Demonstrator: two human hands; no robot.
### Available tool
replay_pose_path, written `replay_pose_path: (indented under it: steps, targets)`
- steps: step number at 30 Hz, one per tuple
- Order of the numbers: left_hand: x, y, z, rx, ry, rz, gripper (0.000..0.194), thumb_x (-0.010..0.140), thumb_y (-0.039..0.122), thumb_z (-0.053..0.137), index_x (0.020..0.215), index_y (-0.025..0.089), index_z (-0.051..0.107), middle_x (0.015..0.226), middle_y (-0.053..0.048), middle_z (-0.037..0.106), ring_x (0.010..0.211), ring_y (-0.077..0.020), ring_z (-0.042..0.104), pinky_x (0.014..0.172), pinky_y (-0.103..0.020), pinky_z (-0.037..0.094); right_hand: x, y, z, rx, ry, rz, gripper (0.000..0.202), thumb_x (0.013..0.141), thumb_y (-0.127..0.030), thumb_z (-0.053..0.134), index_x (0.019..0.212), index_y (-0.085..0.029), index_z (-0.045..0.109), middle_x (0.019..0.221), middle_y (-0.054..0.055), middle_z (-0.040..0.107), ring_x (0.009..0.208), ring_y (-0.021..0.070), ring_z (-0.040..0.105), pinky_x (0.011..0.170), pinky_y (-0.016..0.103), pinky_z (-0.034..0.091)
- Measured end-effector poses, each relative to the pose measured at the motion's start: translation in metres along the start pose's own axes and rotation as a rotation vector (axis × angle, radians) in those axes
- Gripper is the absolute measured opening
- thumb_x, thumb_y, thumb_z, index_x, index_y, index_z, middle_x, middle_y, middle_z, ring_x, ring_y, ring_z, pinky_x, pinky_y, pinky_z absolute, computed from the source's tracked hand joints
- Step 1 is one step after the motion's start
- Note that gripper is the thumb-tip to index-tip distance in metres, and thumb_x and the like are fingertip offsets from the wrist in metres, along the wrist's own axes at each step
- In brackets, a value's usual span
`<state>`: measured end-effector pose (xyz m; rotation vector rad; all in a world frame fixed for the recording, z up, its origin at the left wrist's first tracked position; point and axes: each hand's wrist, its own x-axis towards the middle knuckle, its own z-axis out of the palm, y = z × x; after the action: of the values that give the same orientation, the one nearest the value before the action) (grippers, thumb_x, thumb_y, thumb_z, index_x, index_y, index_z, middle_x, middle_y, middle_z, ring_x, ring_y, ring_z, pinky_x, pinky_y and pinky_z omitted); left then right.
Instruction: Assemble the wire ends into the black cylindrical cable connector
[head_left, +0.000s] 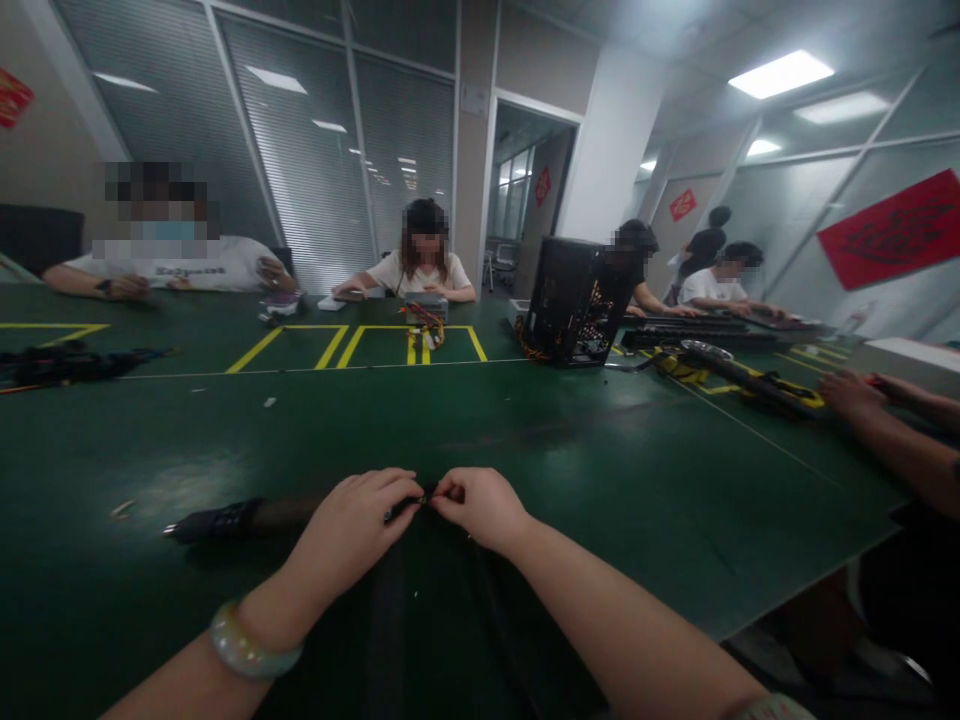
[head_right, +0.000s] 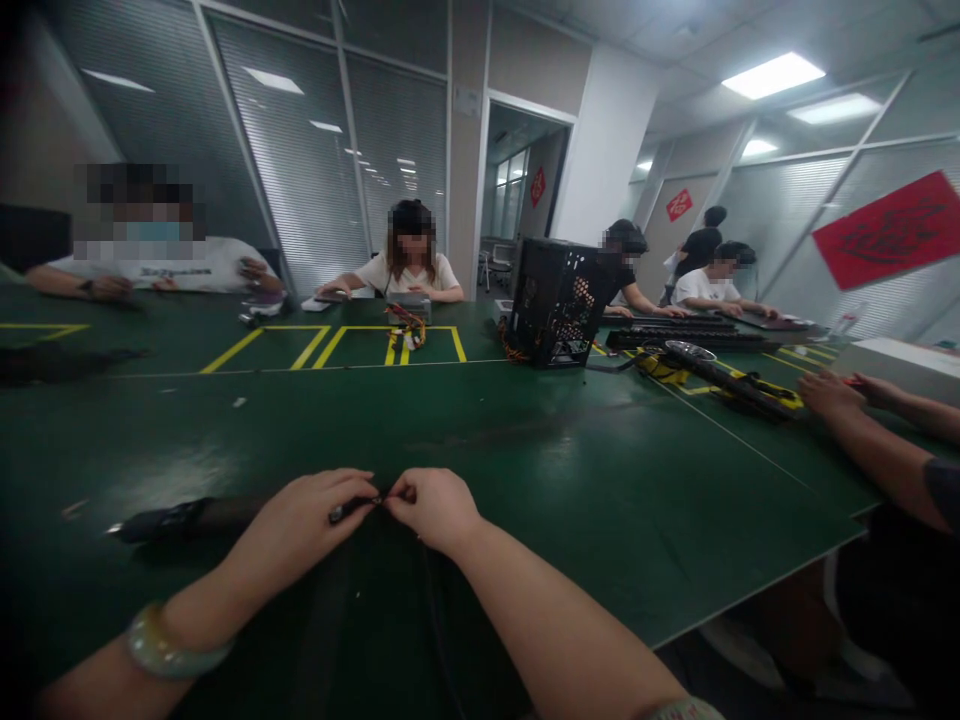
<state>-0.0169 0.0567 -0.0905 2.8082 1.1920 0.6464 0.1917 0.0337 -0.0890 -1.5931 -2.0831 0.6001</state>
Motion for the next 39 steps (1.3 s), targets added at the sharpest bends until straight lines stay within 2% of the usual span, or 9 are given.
replay_pose_path:
  steps: [3, 5, 7, 13, 18, 22, 25, 31, 39]
  targets:
    - [0.001, 0.005, 0.0, -0.004, 0.007, -0.004, 0.017, 0.087, 0.023, 0.056, 0.1, 0.029, 0.065, 0.115, 0.0, 0.064, 0.104, -0.0234, 0.06, 0.087, -0.039, 0.045, 0.0, -0.003, 0.001, -0.009, 0.004, 0.019, 0.014, 0.087, -0.037, 0.066, 0.091, -0.025, 0.072, 0.08, -0.003, 0.071, 0.069, 0.0119, 0.062, 0.056, 0.019, 0.037]
    - [0.002, 0.007, 0.0, -0.018, 0.024, -0.041, 0.02, 0.087, 0.021, 0.056, 0.105, 0.027, 0.062, 0.108, -0.001, 0.066, 0.1, -0.0229, 0.061, 0.085, -0.038, 0.045, 0.001, -0.006, 0.001, -0.02, 0.011, 0.028, 0.016, 0.087, -0.039, 0.066, 0.09, -0.025, 0.073, 0.08, -0.003, 0.071, 0.071, 0.0128, 0.062, 0.056, 0.02, 0.038]
    - [0.002, 0.009, -0.001, -0.03, 0.029, -0.059, 0.016, 0.086, 0.02, 0.057, 0.1, 0.025, 0.062, 0.103, -0.002, 0.067, 0.096, -0.0226, 0.061, 0.083, -0.037, 0.045, 0.001, -0.01, 0.001, -0.035, 0.018, 0.038, 0.017, 0.087, -0.04, 0.066, 0.089, -0.025, 0.073, 0.081, -0.002, 0.072, 0.072, 0.0137, 0.063, 0.058, 0.022, 0.038]
    - [0.002, 0.01, -0.005, -0.066, 0.025, -0.06, 0.013, 0.085, 0.02, 0.061, 0.097, 0.025, 0.061, 0.103, -0.001, 0.066, 0.097, -0.023, 0.06, 0.083, -0.038, 0.044, 0.007, -0.019, -0.002, -0.1, 0.012, 0.036, 0.013, 0.088, -0.035, 0.064, 0.087, -0.025, 0.073, 0.082, -0.001, 0.072, 0.074, 0.0159, 0.064, 0.063, 0.025, 0.039]
    - [0.005, 0.01, -0.004, -0.055, 0.03, -0.082, 0.01, 0.086, 0.019, 0.06, 0.095, 0.023, 0.061, 0.098, -0.001, 0.065, 0.092, -0.0215, 0.06, 0.078, -0.036, 0.043, 0.015, -0.022, -0.003, -0.164, 0.035, -0.017, 0.009, 0.086, -0.023, 0.064, 0.086, -0.023, 0.073, 0.089, 0.002, 0.072, 0.085, 0.0189, 0.064, 0.073, 0.026, 0.04]
    - [0.007, 0.009, -0.003, -0.03, 0.037, -0.106, 0.009, 0.085, 0.019, 0.062, 0.093, 0.024, 0.062, 0.095, 0.0, 0.065, 0.09, -0.0215, 0.059, 0.078, -0.036, 0.041, 0.013, -0.019, 0.002, -0.153, 0.072, -0.034, 0.011, 0.089, -0.027, 0.061, 0.09, -0.024, 0.072, 0.091, 0.001, 0.071, 0.085, 0.0175, 0.063, 0.073, 0.025, 0.041]
    - [0.008, 0.009, -0.005, -0.036, 0.038, -0.096, 0.007, 0.087, 0.021, 0.062, 0.093, 0.024, 0.062, 0.095, 0.0, 0.065, 0.091, -0.0217, 0.059, 0.078, -0.036, 0.041, 0.01, -0.013, 0.006, -0.098, 0.093, -0.009, 0.013, 0.091, -0.031, 0.06, 0.09, -0.025, 0.072, 0.088, 0.0, 0.071, 0.082, 0.0169, 0.064, 0.07, 0.024, 0.041]
    - [0.008, 0.009, -0.005, -0.069, 0.041, -0.099, 0.008, 0.087, 0.024, 0.064, 0.094, 0.025, 0.063, 0.099, 0.0, 0.066, 0.093, -0.0211, 0.059, 0.081, -0.037, 0.042, 0.01, -0.008, 0.011, 0.171, 0.054, 0.173, 0.019, 0.089, -0.036, 0.06, 0.084, -0.023, 0.072, 0.073, -0.001, 0.071, 0.066, 0.0151, 0.064, 0.056, 0.023, 0.037]
    - [0.007, 0.006, -0.003, -0.091, 0.04, -0.122, 0.007, 0.087, 0.028, 0.064, 0.094, 0.025, 0.065, 0.103, 0.0, 0.066, 0.098, -0.0215, 0.06, 0.085, -0.038, 0.044, 0.01, -0.004, 0.013, 0.251, 0.064, 0.208, 0.021, 0.089, -0.039, 0.059, 0.085, -0.023, 0.072, 0.071, -0.001, 0.07, 0.065, 0.0153, 0.064, 0.053, 0.022, 0.038]
